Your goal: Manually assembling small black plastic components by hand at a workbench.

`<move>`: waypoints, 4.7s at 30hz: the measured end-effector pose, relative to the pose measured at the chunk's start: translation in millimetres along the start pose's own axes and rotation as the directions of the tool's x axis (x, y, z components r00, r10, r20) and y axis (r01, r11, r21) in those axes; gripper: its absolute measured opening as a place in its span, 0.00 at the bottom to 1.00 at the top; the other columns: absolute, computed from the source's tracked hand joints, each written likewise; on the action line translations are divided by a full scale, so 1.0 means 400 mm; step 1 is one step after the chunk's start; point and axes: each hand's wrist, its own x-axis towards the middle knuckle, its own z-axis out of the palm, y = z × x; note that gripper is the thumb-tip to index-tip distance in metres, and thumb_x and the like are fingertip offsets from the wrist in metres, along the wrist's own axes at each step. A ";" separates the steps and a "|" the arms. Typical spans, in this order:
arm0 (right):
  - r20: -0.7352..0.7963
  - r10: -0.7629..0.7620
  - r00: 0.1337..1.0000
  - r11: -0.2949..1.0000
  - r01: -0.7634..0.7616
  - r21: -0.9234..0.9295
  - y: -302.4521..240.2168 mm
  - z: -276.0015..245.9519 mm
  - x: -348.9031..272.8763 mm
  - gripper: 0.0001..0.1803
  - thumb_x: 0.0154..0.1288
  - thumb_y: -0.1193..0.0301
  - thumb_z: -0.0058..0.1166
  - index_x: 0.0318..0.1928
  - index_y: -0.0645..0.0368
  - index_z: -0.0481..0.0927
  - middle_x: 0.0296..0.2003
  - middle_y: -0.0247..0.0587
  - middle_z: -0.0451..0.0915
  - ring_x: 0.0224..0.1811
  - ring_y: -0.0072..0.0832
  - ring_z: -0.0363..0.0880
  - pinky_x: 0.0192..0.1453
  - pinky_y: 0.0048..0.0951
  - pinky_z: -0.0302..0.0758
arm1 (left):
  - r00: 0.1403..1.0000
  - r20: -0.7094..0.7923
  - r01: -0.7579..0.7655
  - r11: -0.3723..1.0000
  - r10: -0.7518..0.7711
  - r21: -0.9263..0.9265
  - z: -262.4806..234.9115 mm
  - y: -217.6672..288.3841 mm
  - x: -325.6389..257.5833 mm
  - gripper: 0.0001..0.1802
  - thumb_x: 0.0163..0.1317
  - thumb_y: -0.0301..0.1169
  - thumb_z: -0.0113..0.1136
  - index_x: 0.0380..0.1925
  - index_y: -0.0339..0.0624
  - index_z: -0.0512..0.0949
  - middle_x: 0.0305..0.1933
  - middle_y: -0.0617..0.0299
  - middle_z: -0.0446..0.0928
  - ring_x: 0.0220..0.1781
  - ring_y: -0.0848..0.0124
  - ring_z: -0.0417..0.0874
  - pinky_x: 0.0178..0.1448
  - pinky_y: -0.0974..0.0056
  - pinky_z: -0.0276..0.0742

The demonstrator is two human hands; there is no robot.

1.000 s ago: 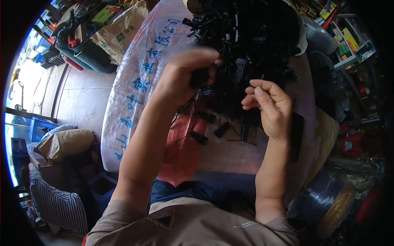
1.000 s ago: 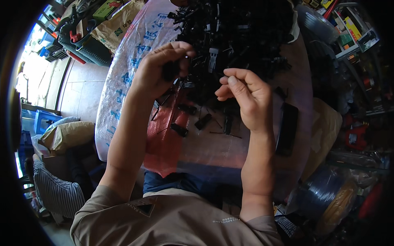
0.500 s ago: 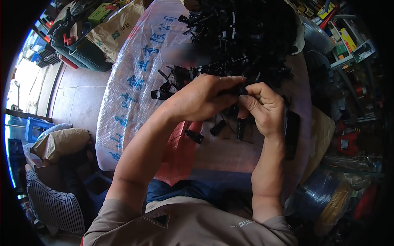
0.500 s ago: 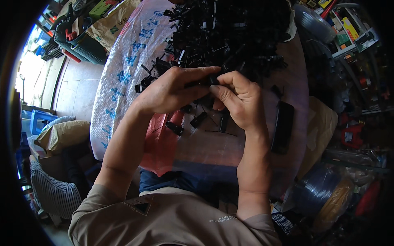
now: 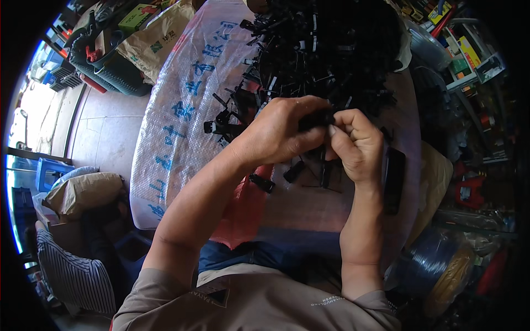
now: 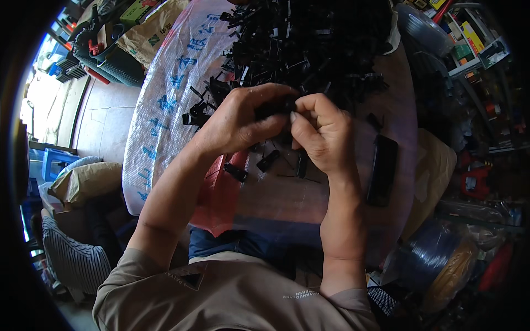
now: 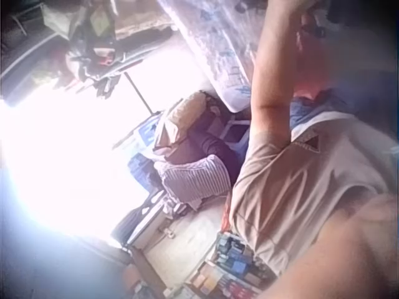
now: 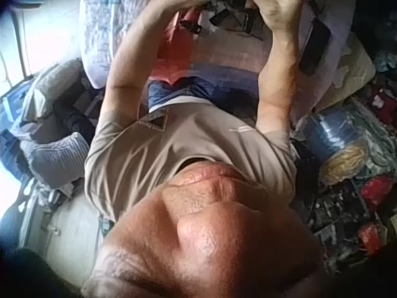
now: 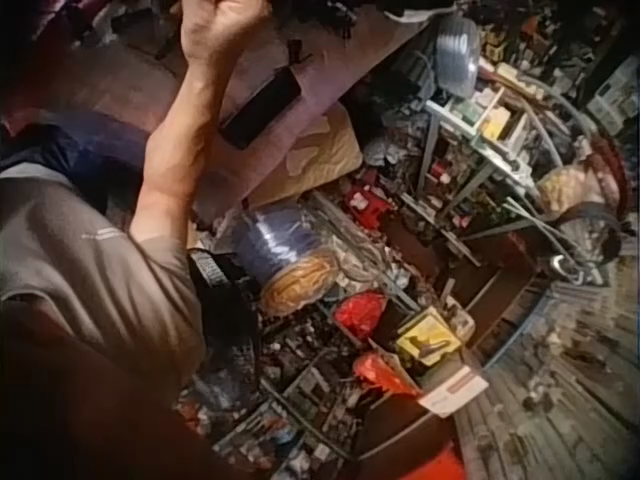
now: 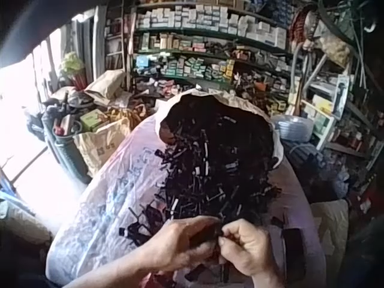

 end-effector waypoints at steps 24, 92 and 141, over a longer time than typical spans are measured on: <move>-0.211 -0.210 0.955 0.978 0.207 -0.039 0.043 0.006 0.023 0.06 0.68 0.72 0.56 0.39 0.62 0.80 0.34 0.30 0.78 0.25 0.13 0.69 0.28 0.15 0.65 | 0.987 0.036 0.151 0.838 -0.156 -0.525 -0.010 0.006 0.007 0.17 0.64 0.33 0.61 0.49 0.34 0.77 0.35 0.62 0.80 0.30 0.80 0.76 0.36 0.74 0.72; -0.258 -0.165 0.952 0.943 0.229 0.243 0.040 -0.005 0.030 0.08 0.70 0.74 0.52 0.44 0.66 0.80 0.46 0.43 0.80 0.36 0.20 0.77 0.39 0.21 0.75 | 0.974 -0.224 -0.095 0.973 0.046 -0.210 0.008 0.005 -0.002 0.22 0.56 0.34 0.71 0.46 0.33 0.77 0.34 0.65 0.77 0.39 0.79 0.76 0.44 0.72 0.74; 0.009 0.050 0.999 0.996 -0.050 0.077 0.013 0.008 0.010 0.04 0.68 0.76 0.52 0.39 0.65 0.78 0.25 0.30 0.79 0.22 0.13 0.75 0.26 0.15 0.72 | 1.000 -0.010 -0.028 0.983 0.027 -0.183 -0.017 -0.030 0.009 0.20 0.62 0.32 0.57 0.52 0.34 0.75 0.36 0.57 0.80 0.34 0.75 0.80 0.40 0.70 0.76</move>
